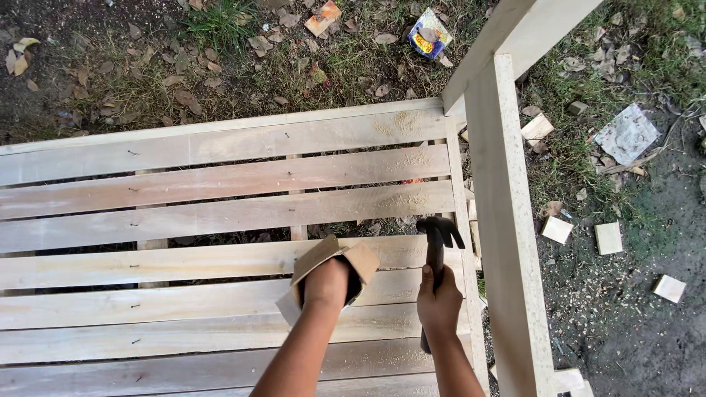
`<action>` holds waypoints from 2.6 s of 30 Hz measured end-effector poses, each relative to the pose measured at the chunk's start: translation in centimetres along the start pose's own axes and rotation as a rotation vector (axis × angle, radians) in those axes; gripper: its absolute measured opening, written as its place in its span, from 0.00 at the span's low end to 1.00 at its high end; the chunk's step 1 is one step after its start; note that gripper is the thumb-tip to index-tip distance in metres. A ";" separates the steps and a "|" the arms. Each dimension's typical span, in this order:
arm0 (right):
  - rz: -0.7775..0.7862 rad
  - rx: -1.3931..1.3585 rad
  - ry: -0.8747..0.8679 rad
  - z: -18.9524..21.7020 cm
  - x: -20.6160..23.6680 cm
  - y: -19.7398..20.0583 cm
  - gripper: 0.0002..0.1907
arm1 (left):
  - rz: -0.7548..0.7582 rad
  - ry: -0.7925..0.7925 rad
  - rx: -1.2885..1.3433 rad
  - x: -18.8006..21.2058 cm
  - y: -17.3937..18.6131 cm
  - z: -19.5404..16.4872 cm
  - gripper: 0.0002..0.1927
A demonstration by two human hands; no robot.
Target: The person takes nails from a cardboard nail box and hammers them into the wooden slats of a furniture frame using a claw hammer, working along the slats and pressing nails in place before striking. At the end they pick up the nail box and hammer from the frame.
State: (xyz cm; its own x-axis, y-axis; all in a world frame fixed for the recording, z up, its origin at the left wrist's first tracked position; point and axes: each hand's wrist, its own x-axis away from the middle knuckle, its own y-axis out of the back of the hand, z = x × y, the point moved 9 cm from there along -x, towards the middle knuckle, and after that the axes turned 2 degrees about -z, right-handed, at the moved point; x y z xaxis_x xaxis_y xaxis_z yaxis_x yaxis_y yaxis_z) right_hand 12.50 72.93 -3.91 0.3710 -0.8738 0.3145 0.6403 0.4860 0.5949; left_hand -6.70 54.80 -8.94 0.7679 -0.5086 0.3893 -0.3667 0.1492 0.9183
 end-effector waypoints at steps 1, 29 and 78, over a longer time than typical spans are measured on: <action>-0.051 0.044 0.103 1.0 -0.2 0.7 0.17 | -0.080 0.005 -0.009 0.1 0.6 0.5 0.16; -0.121 0.134 0.075 1.1 -3.2 1.6 0.17 | 0.097 0.154 1.362 0.6 12.2 -5.9 0.25; -0.168 0.066 0.321 7.3 -11.3 -1.0 0.19 | -0.685 -0.619 0.776 -19.6 9.3 -19.2 0.05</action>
State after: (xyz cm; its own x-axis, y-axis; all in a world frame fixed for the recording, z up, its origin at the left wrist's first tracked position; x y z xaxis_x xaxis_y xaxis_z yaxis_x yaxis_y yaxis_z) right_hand 2.76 82.14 -2.60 0.4633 -0.8856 -0.0333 0.6690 0.3249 0.6685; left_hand -15.04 82.40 -6.67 0.6227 -0.6348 -0.4575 -0.3627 -0.7523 0.5501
